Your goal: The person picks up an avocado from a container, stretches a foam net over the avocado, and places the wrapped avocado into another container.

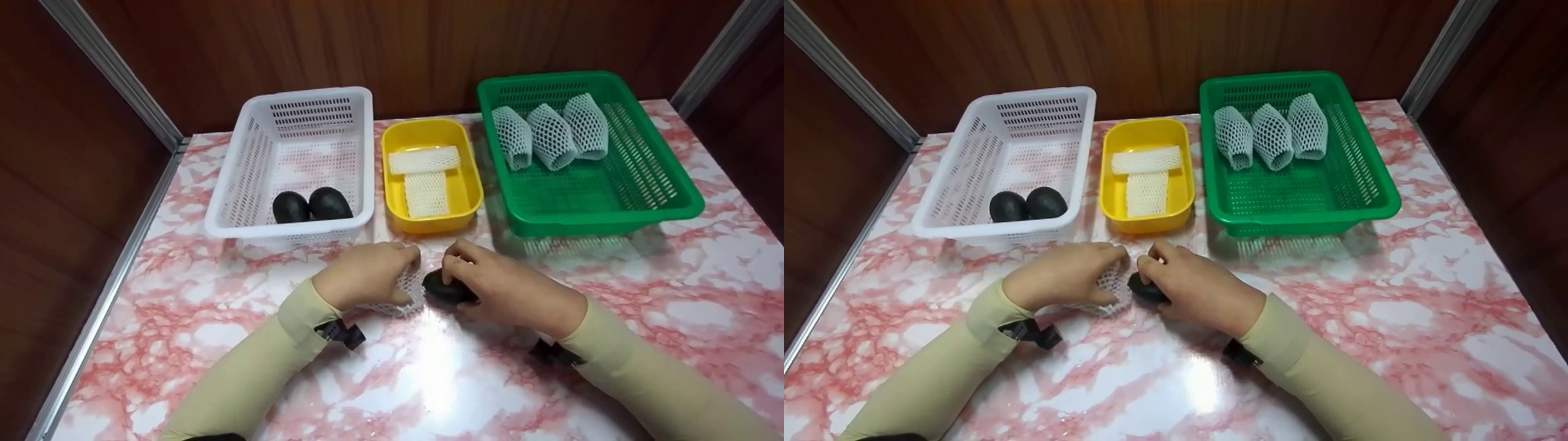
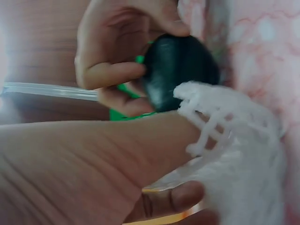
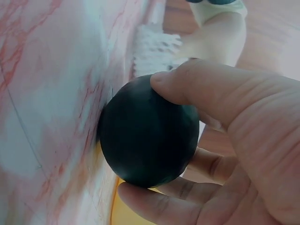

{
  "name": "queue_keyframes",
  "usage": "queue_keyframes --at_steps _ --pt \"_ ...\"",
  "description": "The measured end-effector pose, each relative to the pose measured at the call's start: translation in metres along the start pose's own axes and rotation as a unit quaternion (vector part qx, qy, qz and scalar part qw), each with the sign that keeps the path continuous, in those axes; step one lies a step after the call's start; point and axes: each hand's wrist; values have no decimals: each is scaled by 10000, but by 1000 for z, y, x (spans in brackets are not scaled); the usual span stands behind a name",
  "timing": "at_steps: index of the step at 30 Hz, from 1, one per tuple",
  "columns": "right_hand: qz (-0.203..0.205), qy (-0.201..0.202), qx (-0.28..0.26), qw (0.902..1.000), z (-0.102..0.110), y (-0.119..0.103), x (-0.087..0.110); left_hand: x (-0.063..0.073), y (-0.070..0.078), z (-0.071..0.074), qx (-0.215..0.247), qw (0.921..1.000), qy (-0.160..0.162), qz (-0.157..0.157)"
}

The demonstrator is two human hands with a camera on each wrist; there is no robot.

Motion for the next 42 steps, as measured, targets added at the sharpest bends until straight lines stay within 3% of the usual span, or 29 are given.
queue_keyframes --at_steps 8,14,20,26,29,36,42 --pt "348 371 224 9985 2 5 -3 -4 -1 -8 248 9994 3 253" --pt "639 661 349 9951 -6 5 -6 -4 -2 -6 393 9989 1 236" --pt "650 648 443 9948 -10 6 -6 3 -2 0 765 9970 127 85" --pt "485 499 291 9971 -8 5 -7 9 -1 2 -118 9999 -84 91" --pt "401 415 136 9982 -7 5 -5 5 0 -2 -284 9995 -108 85" --pt "-95 116 -131 9998 -4 5 -3 -5 2 -8 115 9989 198 -403" --pt "-89 239 -60 9997 0 6 -4 -11 4 -11 809 9957 194 -410"
Point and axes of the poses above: each hand's wrist, its own x-axis away from the middle knuckle, its own z-axis out of the back of the hand, y = z × x
